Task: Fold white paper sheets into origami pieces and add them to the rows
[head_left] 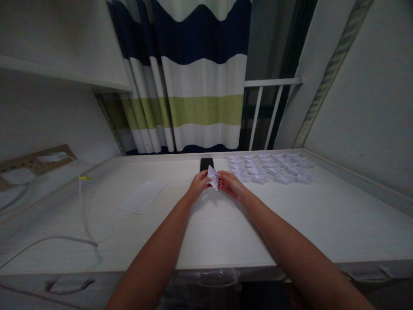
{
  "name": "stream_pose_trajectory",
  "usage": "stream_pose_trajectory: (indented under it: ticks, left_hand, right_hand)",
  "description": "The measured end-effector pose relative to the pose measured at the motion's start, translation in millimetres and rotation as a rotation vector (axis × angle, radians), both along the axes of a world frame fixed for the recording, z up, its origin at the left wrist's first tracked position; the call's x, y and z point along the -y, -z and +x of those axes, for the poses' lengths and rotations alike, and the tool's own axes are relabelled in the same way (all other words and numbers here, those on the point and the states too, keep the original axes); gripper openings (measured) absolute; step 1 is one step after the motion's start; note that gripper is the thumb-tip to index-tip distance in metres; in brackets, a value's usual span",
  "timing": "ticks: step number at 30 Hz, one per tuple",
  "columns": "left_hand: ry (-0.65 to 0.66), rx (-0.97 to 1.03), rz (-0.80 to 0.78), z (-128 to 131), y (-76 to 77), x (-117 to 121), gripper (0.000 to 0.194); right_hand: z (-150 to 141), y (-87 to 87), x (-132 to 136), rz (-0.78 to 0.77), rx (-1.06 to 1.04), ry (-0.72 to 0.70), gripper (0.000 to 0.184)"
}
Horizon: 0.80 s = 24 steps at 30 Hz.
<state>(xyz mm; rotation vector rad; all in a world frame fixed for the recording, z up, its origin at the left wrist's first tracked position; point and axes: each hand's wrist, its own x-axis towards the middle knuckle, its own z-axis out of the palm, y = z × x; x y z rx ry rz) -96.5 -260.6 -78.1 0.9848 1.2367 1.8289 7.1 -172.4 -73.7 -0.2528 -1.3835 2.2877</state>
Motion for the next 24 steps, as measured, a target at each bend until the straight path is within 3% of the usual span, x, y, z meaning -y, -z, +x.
stream_pose_trajectory:
  ticks: [8, 24]
  left_hand:
    - [-0.031, -0.018, -0.011, -3.7, 2.7, -0.1, 0.036]
    - [-0.024, -0.008, 0.006, -3.5, 3.1, -2.0, 0.027]
  right_hand:
    - [-0.3, 2.5, -1.0, -0.002, 0.020, -0.020, 0.023]
    - [-3.6, 5.5, -4.2, 0.029, -0.003, -0.002, 0.021]
